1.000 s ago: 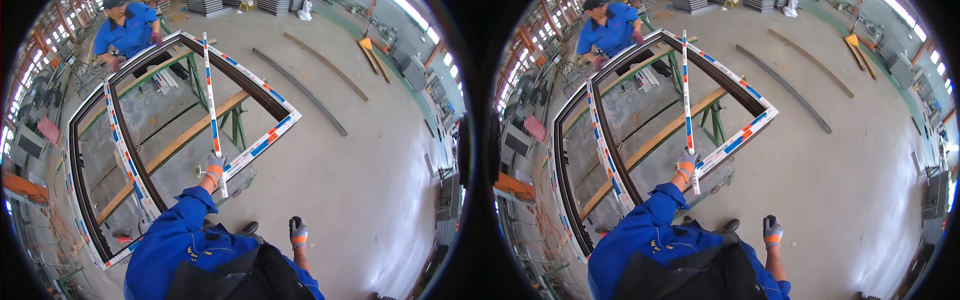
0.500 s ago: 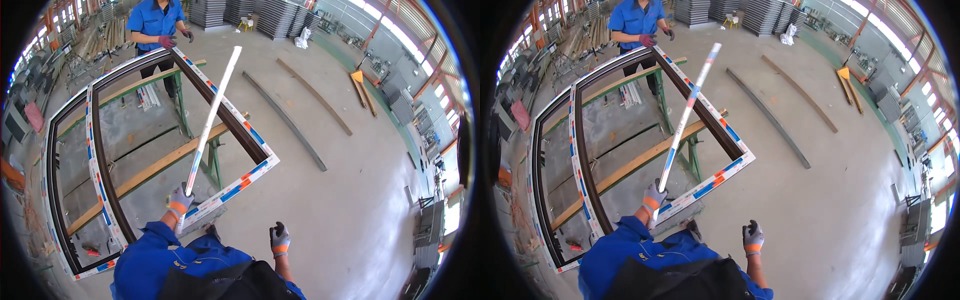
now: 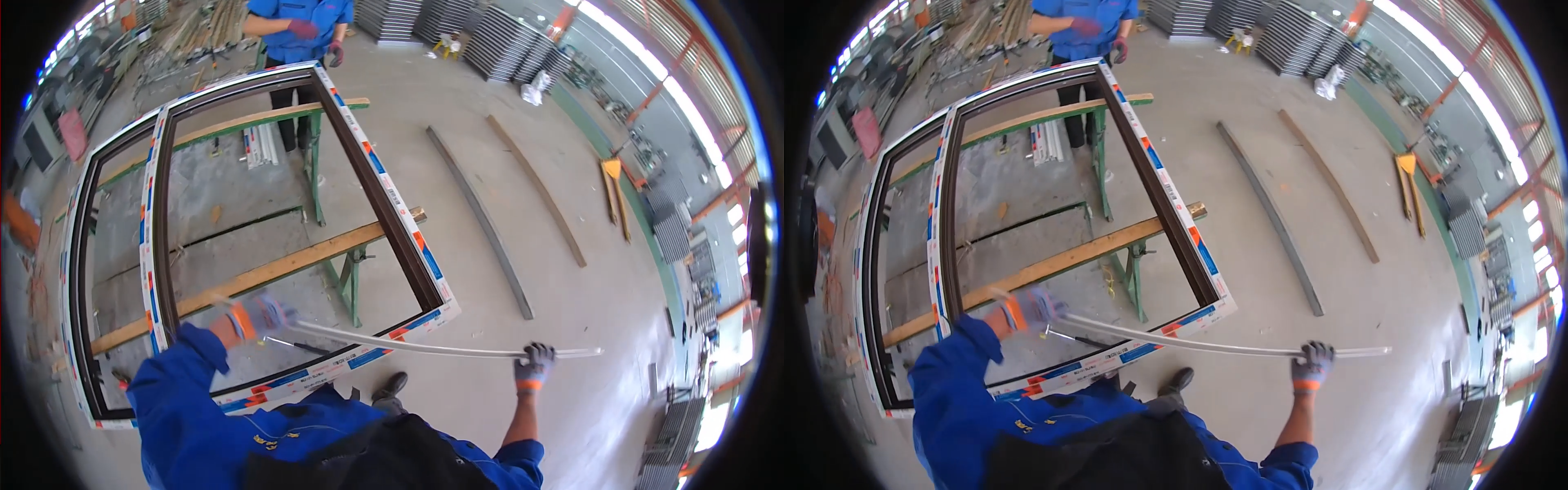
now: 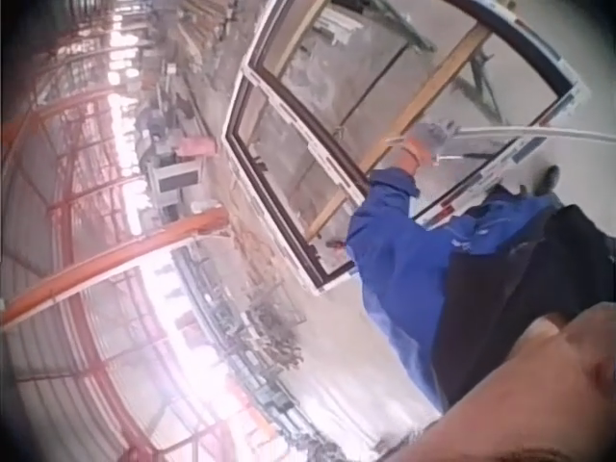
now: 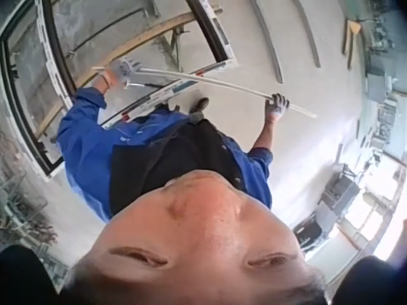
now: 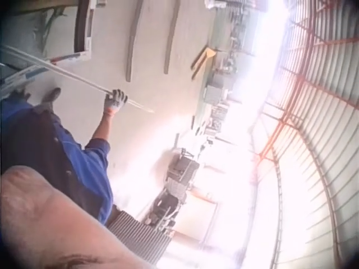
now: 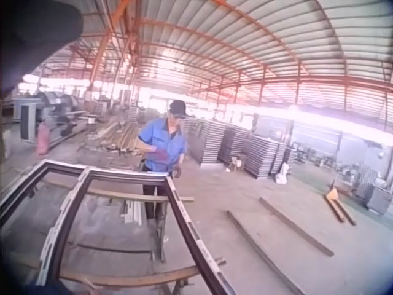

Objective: Measuring, cutting, and assembling metal window frame components using a miter saw and hand tools.

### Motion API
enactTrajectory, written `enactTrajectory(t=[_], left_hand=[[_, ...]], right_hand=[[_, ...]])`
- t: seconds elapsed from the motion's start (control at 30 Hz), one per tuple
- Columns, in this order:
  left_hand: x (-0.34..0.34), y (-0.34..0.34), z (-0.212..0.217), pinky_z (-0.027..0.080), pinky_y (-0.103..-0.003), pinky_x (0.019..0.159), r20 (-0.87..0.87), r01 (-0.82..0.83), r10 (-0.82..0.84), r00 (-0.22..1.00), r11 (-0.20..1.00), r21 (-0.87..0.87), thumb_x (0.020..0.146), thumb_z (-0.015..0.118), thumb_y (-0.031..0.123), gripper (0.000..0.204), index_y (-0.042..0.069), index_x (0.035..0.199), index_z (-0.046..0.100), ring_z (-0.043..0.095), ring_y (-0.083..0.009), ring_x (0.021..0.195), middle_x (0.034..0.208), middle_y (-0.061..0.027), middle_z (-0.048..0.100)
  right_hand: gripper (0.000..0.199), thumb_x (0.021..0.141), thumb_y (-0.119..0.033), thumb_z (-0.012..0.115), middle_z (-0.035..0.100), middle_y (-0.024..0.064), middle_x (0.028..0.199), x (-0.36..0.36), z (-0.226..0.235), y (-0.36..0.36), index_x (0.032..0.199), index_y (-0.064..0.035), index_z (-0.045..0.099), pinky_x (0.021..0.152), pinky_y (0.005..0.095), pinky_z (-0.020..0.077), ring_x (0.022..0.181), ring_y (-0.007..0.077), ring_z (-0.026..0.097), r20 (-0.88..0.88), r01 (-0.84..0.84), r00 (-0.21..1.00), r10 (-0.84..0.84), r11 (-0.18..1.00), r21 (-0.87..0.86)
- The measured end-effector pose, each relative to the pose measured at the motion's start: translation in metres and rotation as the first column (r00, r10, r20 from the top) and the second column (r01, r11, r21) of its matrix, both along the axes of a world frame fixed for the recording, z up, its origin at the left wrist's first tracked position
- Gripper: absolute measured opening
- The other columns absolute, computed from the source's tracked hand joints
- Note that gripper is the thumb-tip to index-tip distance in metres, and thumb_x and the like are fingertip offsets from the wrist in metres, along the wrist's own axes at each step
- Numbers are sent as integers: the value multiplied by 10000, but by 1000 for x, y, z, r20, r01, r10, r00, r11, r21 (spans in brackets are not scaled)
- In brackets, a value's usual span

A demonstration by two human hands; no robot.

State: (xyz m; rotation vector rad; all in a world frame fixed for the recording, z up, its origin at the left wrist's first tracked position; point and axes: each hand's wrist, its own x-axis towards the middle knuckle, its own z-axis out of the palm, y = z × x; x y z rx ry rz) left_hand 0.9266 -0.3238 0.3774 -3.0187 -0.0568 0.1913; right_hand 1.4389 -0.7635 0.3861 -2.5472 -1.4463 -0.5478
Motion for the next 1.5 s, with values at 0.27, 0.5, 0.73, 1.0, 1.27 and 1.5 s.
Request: enactTrajectory(t=[0.27,0.5,0.73,1.0,1.27,1.5], left_hand=[[41,9,24,272,-501,1079,445,-931,828,341,364,36,842,596,388,628,89,1372,441,430,-360,1231,1341,-180,463],[209,-181,-47,524,-433,759,53,-463,938,342,217,-860,851,608,322,419,105,1205,553,652,-363,865,1021,-165,654],[345,-248,-64,499,-325,552,-371,-114,842,392,-356,-928,839,712,304,503,36,1210,503,595,-157,626,769,-69,630],[311,-177,-113,510,-398,806,-83,15,970,-227,-81,-997,828,649,118,584,9,1356,427,649,-341,937,1012,-203,665],[294,-139,-99,515,-452,785,-193,-231,972,-136,-221,-948,820,654,162,639,95,1405,405,635,-401,902,1015,-233,653],[311,-149,-96,518,-480,764,-61,-169,981,-186,-93,-981,814,667,184,639,80,1392,416,632,-428,897,1012,-244,654]], right_hand=[[342,653,-408,792,674,135,731,63,-84,-56,778,-122,652,697,450,505,739,370,634,-265,240,873,-409,834,-497],[336,841,-356,673,654,145,703,-12,-51,137,938,-35,651,594,386,502,614,259,635,-932,-259,360,34,964,-65],[250,898,-259,599,646,108,686,-54,-81,318,895,-11,626,547,346,479,585,161,617,-907,-338,313,281,926,170],[410,894,-294,615,621,205,1109,-86,-68,369,1220,-56,543,850,462,482,996,363,589,-654,-419,603,457,879,228],[651,855,-214,590,586,209,1160,-56,-94,361,1444,-102,336,917,478,446,1079,369,553,-586,-412,749,310,910,-46],[585,860,-154,571,575,203,1225,-49,-86,348,1409,-71,387,953,447,444,1122,376,544,-672,-433,670,316,901,-8]])
